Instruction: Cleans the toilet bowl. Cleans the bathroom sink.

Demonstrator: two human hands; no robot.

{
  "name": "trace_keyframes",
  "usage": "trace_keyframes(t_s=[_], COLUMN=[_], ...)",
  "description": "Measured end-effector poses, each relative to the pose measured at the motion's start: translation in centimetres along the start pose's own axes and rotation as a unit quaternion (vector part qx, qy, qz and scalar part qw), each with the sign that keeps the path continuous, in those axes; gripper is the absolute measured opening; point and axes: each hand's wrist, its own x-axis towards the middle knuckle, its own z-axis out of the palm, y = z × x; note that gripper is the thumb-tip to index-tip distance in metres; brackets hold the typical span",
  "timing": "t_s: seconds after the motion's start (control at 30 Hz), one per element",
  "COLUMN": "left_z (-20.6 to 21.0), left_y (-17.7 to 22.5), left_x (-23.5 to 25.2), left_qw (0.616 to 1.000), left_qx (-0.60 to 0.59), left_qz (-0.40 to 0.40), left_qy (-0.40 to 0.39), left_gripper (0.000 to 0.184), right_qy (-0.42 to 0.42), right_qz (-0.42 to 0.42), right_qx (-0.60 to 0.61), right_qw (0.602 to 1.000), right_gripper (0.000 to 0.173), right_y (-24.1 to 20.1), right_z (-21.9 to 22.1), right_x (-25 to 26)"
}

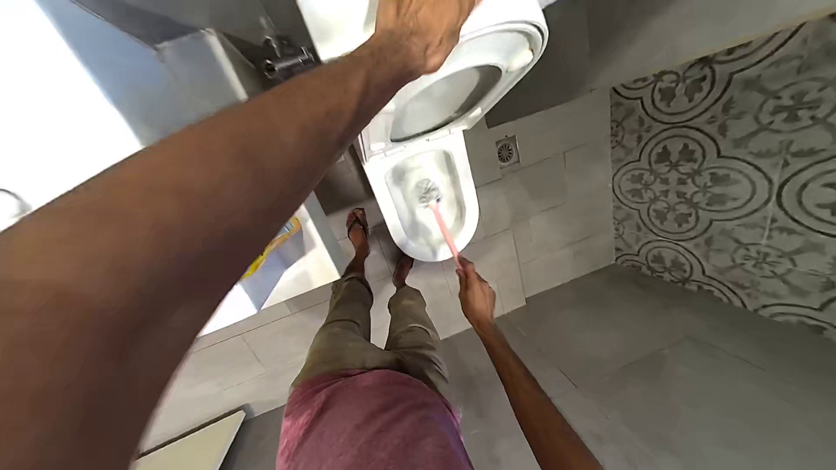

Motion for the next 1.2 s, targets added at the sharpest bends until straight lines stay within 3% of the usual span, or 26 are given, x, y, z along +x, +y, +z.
trace_keyframes(t_s=[0.07,0.17,0.27,0.33,0.4,0.47,0.5,0.6,0.7,0.73,0.8,0.87,0.93,1.07,1.2], left_z=[-2.9,-7.1,-11.7,-12.6,-10.1,-7.2,-5.7,-1.4,0.1,-0.3,-2.4,1.5,4.3,13.3,22.3], left_y=[-0.8,-3.9,-6.7,-8.2,-8.7,-9.0,-9.7,-11.1,-9.8,-8.5,-3.6,-4.1,-4.2,-4.8,-6.5], left_x=[-4.1,-13.4,-24.0,-29.8,-33.8,-35.5,-35.7,-36.7,-39.1,-40.4,-44.1,-49.8,-56.2,-70.6,-84.4], left_qw=[0.998,0.997,0.997,0.995,0.988,0.982,0.981,0.987,0.987,0.985,0.977,0.983,0.961,0.876,0.812], left_qx=[-0.038,-0.041,-0.024,0.01,0.054,0.117,0.141,0.15,0.162,0.174,0.142,0.079,0.007,-0.153,-0.166], left_qz=[-0.009,0.03,0.015,-0.02,-0.013,-0.012,-0.011,-0.005,0.015,-0.003,-0.12,-0.095,-0.157,-0.319,-0.461], left_qy=[-0.043,-0.052,-0.078,-0.094,-0.141,-0.145,-0.13,-0.056,0.002,-0.001,-0.101,0.133,0.226,0.328,0.317], left_gripper=[0.054,0.057,0.068,0.08,0.094,0.094,0.087,0.052,0.037,0.035,0.037,0.039,0.043,0.049,0.05], right_qy=[0.022,-0.117,-0.028,-0.056,-0.105,-0.054,-0.04,-0.099,-0.02,-0.016,-0.085,-0.091,-0.041,-0.085,-0.035], right_qz=[0.026,0.115,0.061,0.057,0.093,0.086,0.074,0.074,0.049,0.044,0.057,0.048,0.016,-0.003,-0.057], right_qx=[0.026,0.05,0.065,0.09,0.113,0.106,0.111,0.133,0.1,0.097,0.092,0.05,0.03,-0.063,-0.177], right_qw=[0.999,0.985,0.996,0.993,0.984,0.989,0.99,0.983,0.994,0.994,0.991,0.993,0.999,0.994,0.982], right_gripper=[0.044,0.044,0.043,0.044,0.042,0.043,0.044,0.042,0.044,0.044,0.043,0.041,0.041,0.034,0.045], right_y=[1.7,5.0,5.3,5.4,6.3,5.7,5.3,6.1,5.4,4.9,5.5,4.4,2.1,-1.0,-9.9], right_z=[1.7,5.1,7.2,7.6,8.0,8.2,8.3,8.3,8.1,8.2,8.5,7.5,7.2,8.8,10.7], right_x=[0.4,1.8,1.3,0.9,0.8,1.1,1.3,1.3,0.4,0.2,-0.1,-0.8,-2.9,-5.6,-9.2])
